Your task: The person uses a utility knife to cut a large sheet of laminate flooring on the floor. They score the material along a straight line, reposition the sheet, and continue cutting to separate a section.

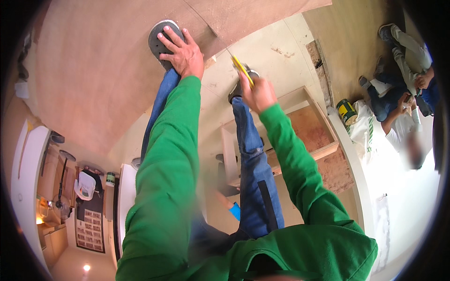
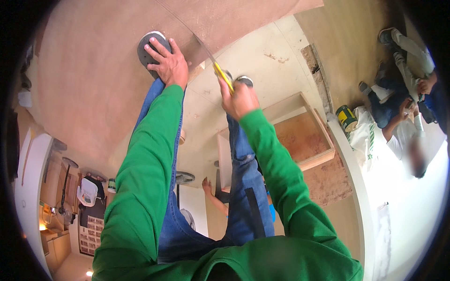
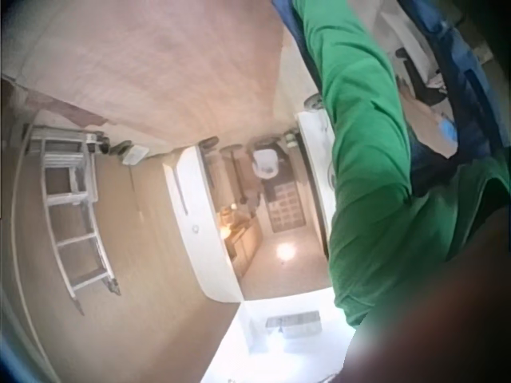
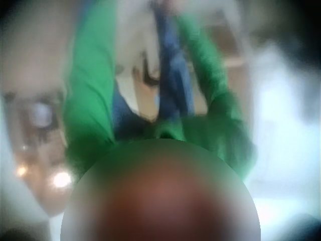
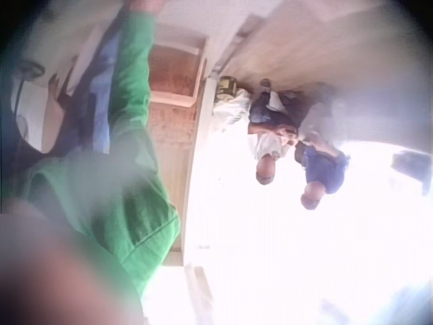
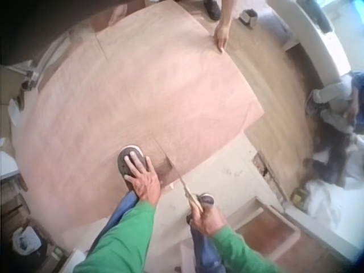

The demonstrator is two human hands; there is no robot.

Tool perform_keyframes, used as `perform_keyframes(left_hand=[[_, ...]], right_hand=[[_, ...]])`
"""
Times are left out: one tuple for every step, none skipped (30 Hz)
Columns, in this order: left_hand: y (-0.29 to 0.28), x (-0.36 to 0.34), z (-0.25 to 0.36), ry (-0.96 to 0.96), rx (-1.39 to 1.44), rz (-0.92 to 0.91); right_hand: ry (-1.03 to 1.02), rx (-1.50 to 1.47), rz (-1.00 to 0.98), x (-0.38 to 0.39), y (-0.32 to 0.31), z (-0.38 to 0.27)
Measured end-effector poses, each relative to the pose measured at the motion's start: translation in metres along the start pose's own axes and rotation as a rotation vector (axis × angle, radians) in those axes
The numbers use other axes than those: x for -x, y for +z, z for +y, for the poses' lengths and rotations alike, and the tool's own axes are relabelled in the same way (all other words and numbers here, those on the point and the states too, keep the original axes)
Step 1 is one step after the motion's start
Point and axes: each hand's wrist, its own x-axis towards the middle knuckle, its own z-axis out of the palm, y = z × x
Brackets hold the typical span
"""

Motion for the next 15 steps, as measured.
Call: perform_keyframes(left_hand=[[-0.003, 0.001, 0.0, 0.005, 0.014, -0.03], [-0.005, 0.001, -0.001, 0.007, 0.016, -0.011], [-0.006, 0.001, 0.0, 0.002, -0.014, -0.01], [-0.007, 0.002, 0.0, -0.001, -0.018, -0.012], [-0.007, 0.0, 0.0, 0.001, -0.017, -0.024], [-0.006, 0.0, 0.001, 0.0, -0.017, -0.025], [-0.004, -0.001, 0.001, -0.003, -0.016, -0.014], [-0.001, -0.002, 0.002, -0.005, -0.016, -0.008], [0.001, -0.002, 0.002, -0.01, -0.016, -0.009], [0.003, -0.002, 0.002, -0.013, -0.017, 0.013], [0.004, -0.002, 0.002, -0.014, -0.018, 0.032], [0.003, -0.002, 0.002, -0.012, -0.035, 0.003], [0.002, -0.002, 0.001, -0.006, -0.025, -0.008], [-0.001, -0.001, 0.001, -0.013, -0.013, 0.008], [-0.004, -0.001, 0.0, -0.007, 0.007, -0.026]], right_hand=[[-0.002, -0.047, 0.003, 0.026, -0.013, 0.01], [0.023, -0.011, -0.004, 0.055, -0.029, 0.019], [-0.013, 0.006, 0.033, 0.083, -0.046, 0.026], [0.013, -0.006, 0.009, 0.104, -0.059, 0.031], [0.02, -0.012, 0.008, 0.113, -0.066, 0.032], [-0.012, -0.011, 0.02, 0.111, -0.067, 0.031], [-0.019, 0.005, 0.026, 0.101, -0.063, 0.027], [0.007, 0.04, 0.015, 0.086, -0.055, 0.022], [0.074, 0.13, -0.025, 0.056, -0.037, 0.018], [0.0, 0.055, 0.024, 0.025, -0.017, 0.012], [-0.051, 0.005, 0.07, 0.001, -0.001, 0.008], [-0.12, 0.034, 0.094, -0.015, 0.009, 0.006], [-0.046, 0.028, 0.046, -0.017, 0.013, 0.007], [-0.047, 0.008, 0.033, -0.014, 0.01, 0.008], [-0.011, 0.012, 0.006, 0.002, 0.003, 0.012]])
